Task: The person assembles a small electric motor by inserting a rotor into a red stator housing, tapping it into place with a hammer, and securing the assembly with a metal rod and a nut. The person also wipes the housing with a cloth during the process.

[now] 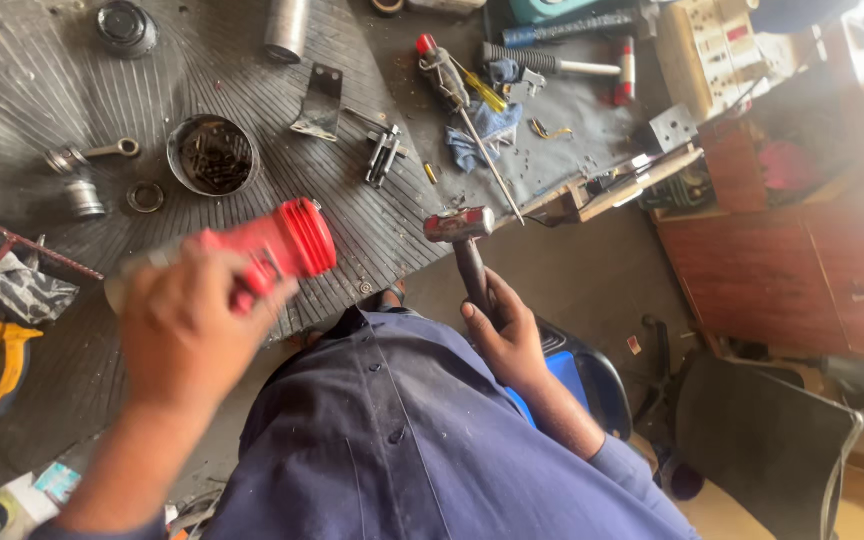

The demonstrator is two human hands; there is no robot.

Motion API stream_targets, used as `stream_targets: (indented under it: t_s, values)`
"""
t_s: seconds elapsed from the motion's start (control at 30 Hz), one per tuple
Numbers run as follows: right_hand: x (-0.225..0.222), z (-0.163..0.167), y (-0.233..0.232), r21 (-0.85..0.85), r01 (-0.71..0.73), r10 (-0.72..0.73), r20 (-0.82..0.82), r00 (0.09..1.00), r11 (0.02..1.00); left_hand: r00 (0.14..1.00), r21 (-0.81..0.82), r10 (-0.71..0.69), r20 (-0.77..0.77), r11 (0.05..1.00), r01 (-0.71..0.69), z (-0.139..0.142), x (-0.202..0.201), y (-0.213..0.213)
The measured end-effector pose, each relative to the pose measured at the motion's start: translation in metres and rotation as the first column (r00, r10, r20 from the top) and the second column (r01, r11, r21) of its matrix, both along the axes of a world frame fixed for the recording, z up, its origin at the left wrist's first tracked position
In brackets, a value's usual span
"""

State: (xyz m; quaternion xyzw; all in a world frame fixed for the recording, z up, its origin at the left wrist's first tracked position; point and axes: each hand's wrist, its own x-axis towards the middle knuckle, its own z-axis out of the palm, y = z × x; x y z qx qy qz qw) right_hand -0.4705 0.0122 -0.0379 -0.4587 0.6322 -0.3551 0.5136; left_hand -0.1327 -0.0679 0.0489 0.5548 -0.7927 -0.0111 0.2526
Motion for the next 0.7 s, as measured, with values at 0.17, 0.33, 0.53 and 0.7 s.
stream_targets:
  t_s: [0.17, 0.33, 0.53, 0.7]
  values:
    - [-0.014, 0.0, -0.028, -0.011, -0.116, 0.116, -0.038, 0.993, 0.993, 0.992, 0.106, -0.049, 0.114, 0.994, 0.036, -0.036, -0.022, 0.053]
    - [-0.022, -0.009, -0.063, -0.073, -0.258, 0.235, -0.238, 0.942, 0.963, 0.995, 0.015, -0.048, 0.082, 0.999, 0.047, -0.052, -0.019, 0.079]
    - [-0.037, -0.019, -0.086, 0.001, -0.384, 0.354, -0.392, 0.849, 0.923, 0.948, -0.039, 0.318, 0.025, 0.948, -0.317, -0.062, -0.03, 0.09]
    - [-0.052, -0.024, -0.096, 0.068, -0.387, 0.389, -0.312, 0.867, 0.919, 0.928, 0.049, 0.372, -0.007, 0.927, -0.371, -0.073, -0.049, 0.084]
